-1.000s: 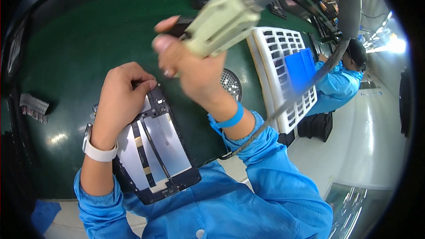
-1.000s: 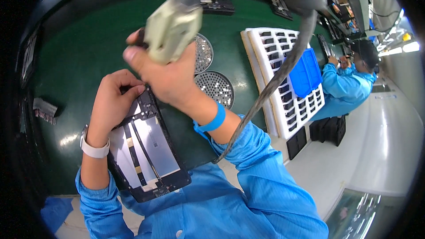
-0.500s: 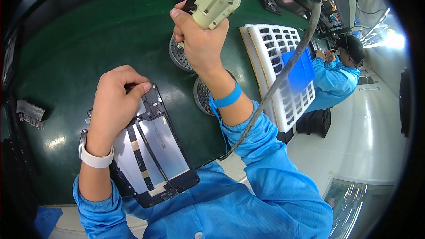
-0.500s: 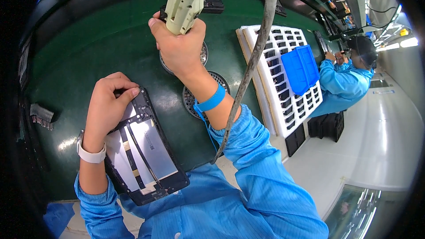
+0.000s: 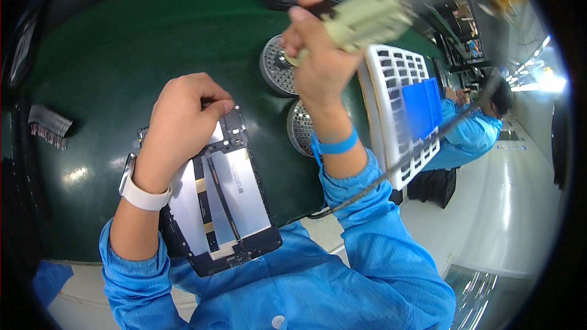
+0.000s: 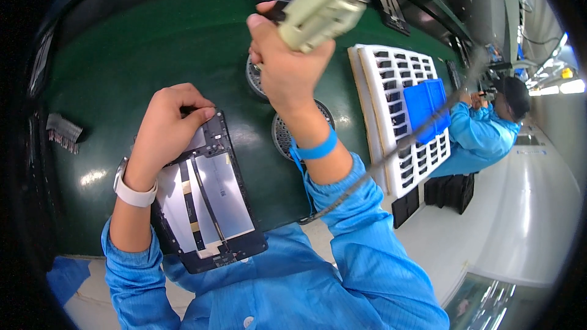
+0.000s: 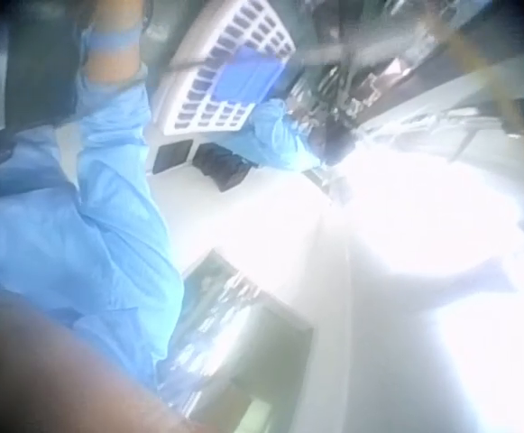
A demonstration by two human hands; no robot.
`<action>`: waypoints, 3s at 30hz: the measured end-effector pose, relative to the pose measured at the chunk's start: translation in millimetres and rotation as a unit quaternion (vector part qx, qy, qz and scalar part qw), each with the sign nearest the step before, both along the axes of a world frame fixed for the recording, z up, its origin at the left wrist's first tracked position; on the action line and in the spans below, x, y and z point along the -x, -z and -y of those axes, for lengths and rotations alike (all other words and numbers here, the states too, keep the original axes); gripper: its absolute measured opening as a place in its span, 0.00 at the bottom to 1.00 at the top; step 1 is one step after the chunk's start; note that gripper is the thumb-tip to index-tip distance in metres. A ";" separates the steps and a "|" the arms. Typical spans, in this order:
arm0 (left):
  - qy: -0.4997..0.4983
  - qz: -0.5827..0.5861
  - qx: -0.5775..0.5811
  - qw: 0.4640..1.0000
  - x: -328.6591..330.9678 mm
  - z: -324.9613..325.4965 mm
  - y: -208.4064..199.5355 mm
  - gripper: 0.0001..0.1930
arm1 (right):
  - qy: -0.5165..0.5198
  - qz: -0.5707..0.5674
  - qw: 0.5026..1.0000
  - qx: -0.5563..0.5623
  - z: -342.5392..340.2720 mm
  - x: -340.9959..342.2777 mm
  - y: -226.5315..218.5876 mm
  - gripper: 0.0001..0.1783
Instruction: The person tightens screws on tablet-like electronic devices using an electric screwdriver on an assembly line.
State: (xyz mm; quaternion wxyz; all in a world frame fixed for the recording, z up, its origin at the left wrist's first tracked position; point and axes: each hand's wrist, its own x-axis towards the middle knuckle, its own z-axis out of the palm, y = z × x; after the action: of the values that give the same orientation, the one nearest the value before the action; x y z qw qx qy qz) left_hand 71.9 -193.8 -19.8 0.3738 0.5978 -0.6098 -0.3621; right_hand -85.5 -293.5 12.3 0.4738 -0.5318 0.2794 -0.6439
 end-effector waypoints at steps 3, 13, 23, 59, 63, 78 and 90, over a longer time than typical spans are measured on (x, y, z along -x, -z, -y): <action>-0.016 -0.002 -0.002 1.000 -2.0 0.1 1.2 0.05 | -0.097 0.018 0.994 -0.038 -32.3 -1.3 -14.0 0.07; -0.008 -0.035 0.036 0.999 -3.3 1.8 16.9 0.03 | -0.164 -0.090 0.981 -0.058 -78.6 -16.3 4.8 0.11; -0.021 0.111 0.108 0.988 -5.7 -17.1 1.7 0.05 | -0.158 -0.101 0.981 -0.039 -86.9 -22.5 10.2 0.10; -0.058 0.263 0.164 0.949 -16.2 -107.2 9.1 0.34 | 0.021 -0.040 0.998 -0.051 -40.1 74.7 22.2 0.07; -0.064 0.227 0.172 0.957 -18.5 -107.7 14.9 0.37 | 0.024 -0.063 0.996 -0.056 -40.1 74.3 21.3 0.08; -0.080 0.204 0.191 0.957 -19.9 -110.2 20.8 0.35 | -0.252 -0.089 0.959 -0.095 -122.3 -38.3 -2.9 0.12; -0.084 0.243 0.179 0.950 -22.4 -116.0 20.2 0.33 | -0.275 -0.110 0.953 -0.062 -124.1 -40.1 6.3 0.11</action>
State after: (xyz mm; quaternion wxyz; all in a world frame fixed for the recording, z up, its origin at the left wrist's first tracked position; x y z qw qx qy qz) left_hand 94.4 -77.8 -40.0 0.3443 0.6403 -0.6842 -0.0583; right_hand -45.3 -169.4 6.0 0.6309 -0.6251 0.2119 -0.4079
